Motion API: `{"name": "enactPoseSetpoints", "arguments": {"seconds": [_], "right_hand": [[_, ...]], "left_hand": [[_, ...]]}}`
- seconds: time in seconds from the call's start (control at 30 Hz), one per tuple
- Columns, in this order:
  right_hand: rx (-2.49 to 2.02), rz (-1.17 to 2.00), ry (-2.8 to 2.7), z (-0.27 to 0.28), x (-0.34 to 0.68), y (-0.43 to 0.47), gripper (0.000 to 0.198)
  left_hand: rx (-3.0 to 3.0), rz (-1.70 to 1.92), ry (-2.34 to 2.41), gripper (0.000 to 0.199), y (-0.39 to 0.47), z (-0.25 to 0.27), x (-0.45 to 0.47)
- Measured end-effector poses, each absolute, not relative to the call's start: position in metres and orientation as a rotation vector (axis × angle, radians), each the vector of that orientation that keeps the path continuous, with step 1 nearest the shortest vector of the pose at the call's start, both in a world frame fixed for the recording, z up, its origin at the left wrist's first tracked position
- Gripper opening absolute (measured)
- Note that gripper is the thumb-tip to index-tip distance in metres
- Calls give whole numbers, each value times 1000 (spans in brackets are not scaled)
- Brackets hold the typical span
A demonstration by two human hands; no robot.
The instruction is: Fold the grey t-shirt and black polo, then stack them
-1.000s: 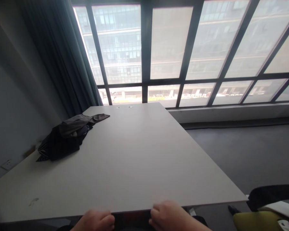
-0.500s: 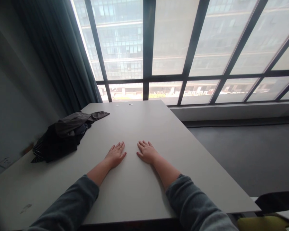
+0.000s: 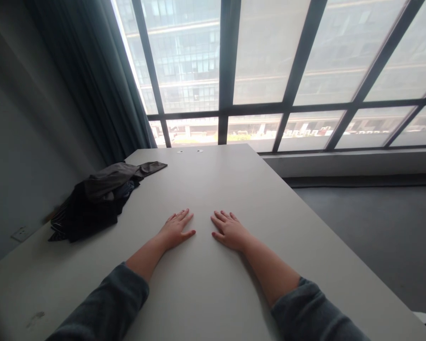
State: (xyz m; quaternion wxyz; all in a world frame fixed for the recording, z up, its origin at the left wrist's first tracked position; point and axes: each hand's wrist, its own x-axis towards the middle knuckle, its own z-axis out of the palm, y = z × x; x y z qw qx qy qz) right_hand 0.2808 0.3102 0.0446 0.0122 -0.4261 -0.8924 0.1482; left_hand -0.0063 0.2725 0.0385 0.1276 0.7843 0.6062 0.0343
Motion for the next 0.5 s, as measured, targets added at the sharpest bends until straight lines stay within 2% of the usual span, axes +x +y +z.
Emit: {"name": "enactPoseSetpoints", "arguments": {"seconds": [0.5], "right_hand": [[-1394, 457, -2857, 55, 277, 312, 82]], "left_hand": [[2312, 58, 1680, 80, 269, 36, -14]]}}
